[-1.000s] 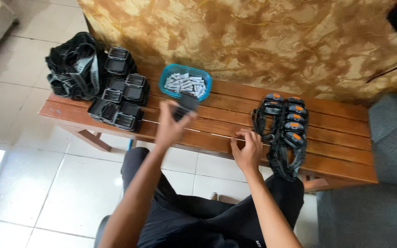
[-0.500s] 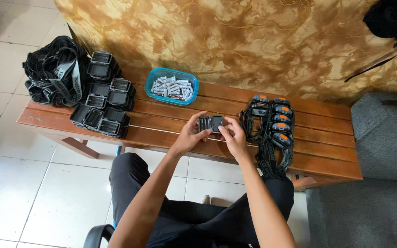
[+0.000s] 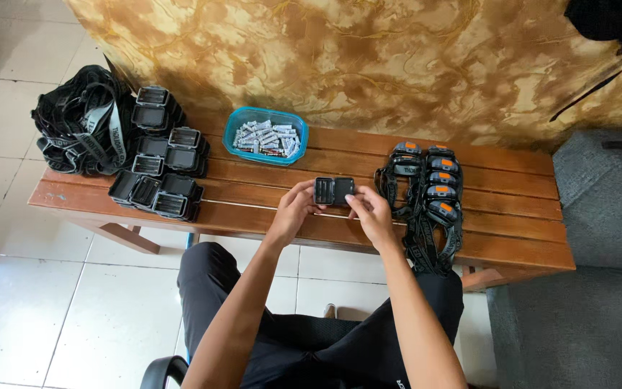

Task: The person assembles headlamps by inserting batteries into the battery compartment and attaching the head strap. They handle multiple headlamp units, batteries, and straps, placing the completed units on a wooden bench.

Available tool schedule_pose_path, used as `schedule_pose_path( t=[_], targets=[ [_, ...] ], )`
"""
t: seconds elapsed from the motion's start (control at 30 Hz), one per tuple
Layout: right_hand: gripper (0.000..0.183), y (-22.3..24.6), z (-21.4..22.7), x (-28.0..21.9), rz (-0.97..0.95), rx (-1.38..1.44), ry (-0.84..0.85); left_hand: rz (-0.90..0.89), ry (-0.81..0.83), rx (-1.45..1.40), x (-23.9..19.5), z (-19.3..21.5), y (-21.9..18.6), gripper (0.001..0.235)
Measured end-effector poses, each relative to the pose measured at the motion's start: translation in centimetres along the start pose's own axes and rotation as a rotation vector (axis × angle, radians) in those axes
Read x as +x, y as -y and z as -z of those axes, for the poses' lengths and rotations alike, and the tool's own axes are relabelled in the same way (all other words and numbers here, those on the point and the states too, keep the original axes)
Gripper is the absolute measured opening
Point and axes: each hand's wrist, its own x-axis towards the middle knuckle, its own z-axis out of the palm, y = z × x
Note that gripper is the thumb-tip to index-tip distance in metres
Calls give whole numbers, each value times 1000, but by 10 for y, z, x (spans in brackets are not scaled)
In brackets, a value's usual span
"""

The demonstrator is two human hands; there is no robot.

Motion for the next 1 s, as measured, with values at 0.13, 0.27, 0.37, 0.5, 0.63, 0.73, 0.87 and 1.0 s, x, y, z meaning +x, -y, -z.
schedule_pose_path(
  t=[0.13, 0.27, 0.37, 0.5, 0.63, 0.73, 0.87, 1.0],
  targets=[
    [23, -14, 0, 2, 43, -33, -40, 18, -37, 47, -1, -6, -4, 33],
    [25, -10, -2, -1, 54, -26, -73, 28, -39, 67, -5, -9, -8, 28],
    [31, 18, -8, -8, 66, -27, -103, 23, -44, 100, -13, -19, -21, 27],
    [24, 3, -4, 1, 102, -114, -133, 60, 72, 564, -22, -14, -27, 25],
    [17, 19, -4, 14, 156, -334, -101, 1, 0, 997, -38, -33, -55, 31],
    [11, 22, -8, 24, 197, -416, -62, -99, -57, 1019, -29, -22, -38, 34],
    [14, 18, -5, 36, 278, -534, -15, -384, -185, 941, -29, -7, -25, 15],
    [22, 19, -9, 31, 298, -504, -29, -455, -327, 900, -16, 15, -14, 6]
  ],
)
